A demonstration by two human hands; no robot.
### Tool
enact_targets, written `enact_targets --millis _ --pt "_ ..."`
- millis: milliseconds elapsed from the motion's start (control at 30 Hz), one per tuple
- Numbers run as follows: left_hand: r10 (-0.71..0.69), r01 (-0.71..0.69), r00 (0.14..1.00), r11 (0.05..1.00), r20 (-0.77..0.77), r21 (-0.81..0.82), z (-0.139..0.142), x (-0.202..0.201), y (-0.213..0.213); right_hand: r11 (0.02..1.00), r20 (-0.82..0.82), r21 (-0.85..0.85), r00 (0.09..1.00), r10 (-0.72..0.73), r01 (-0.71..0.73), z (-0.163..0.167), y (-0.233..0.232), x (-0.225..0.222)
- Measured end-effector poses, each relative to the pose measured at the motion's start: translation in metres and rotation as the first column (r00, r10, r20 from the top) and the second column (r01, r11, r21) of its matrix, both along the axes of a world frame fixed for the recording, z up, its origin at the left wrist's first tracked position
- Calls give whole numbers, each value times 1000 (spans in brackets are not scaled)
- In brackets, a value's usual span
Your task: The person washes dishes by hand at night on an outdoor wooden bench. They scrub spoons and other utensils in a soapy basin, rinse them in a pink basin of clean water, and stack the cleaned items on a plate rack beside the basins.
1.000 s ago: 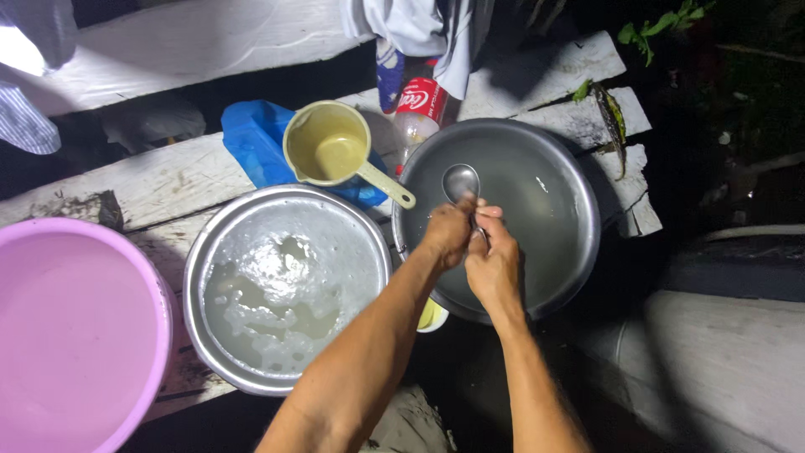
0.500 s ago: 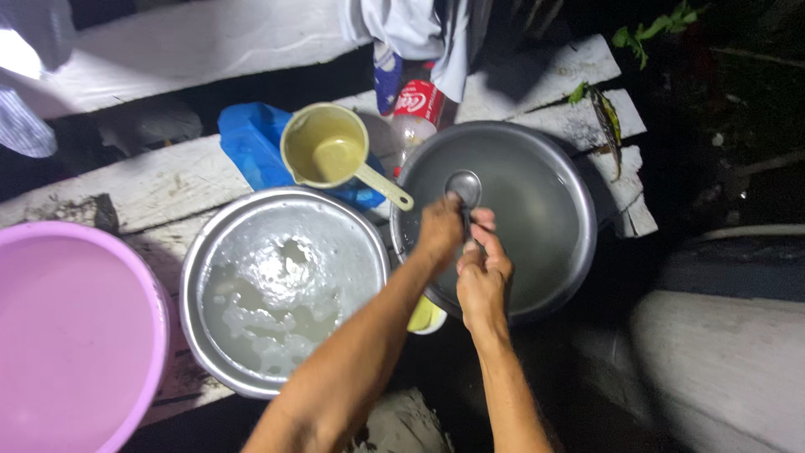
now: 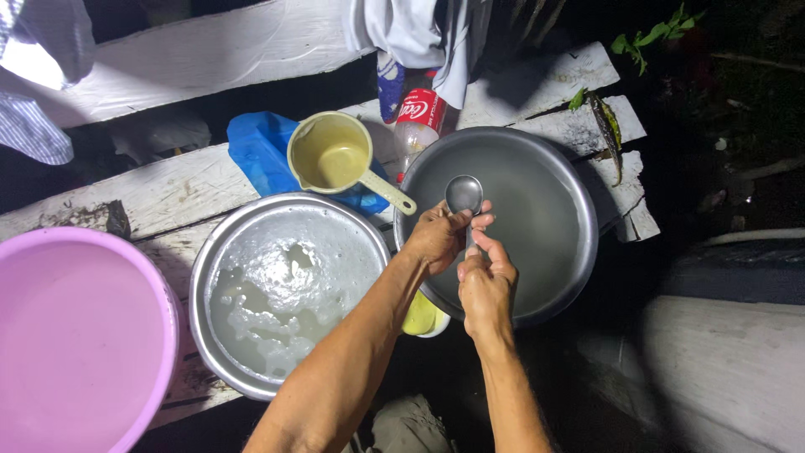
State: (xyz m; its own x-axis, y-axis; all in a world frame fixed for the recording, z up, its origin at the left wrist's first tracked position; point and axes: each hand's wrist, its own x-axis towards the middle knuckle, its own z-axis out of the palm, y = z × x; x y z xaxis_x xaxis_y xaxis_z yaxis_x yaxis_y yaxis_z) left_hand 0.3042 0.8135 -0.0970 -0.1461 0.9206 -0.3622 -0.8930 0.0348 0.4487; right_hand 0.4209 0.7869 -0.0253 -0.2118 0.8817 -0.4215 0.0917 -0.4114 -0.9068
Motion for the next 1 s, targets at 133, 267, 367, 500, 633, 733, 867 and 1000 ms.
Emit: enact_targets --millis 133,267,367,500,633,733,867,1000 --pt "-26 0 974 993 -224 -116 8 -8 4 999 -19 -15 999 47 -47 7 -4 5" --pt "-60 -82 838 969 -542 -235 24 -16 1 995 -90 28 991 94 -92 4 -12 11" --pt "-75 -188 725 934 -684 -303 35 -8 4 974 -25 183 990 142 -135 -4 -16 17" --pt "-146 -333 618 841 -772 -426 31 1 11 981 -15 183 997 75 -71 -19 -18 21" --pt "-126 -307 600 876 -790 -372 1 15 14 990 -12 138 1000 -5 6 -39 -21 20" --pt "-215 -231 581 881 -785 -412 -30 34 10 996 -20 70 999 -49 50 -61 -4 21" --pt "-289 -31 775 872 -563 -489 -68 61 8 944 235 327 971 -45 -36 -101 28 30" --pt "-301 67 812 899 -500 -432 -99 59 2 944 417 304 909 -11 -128 -141 52 45"
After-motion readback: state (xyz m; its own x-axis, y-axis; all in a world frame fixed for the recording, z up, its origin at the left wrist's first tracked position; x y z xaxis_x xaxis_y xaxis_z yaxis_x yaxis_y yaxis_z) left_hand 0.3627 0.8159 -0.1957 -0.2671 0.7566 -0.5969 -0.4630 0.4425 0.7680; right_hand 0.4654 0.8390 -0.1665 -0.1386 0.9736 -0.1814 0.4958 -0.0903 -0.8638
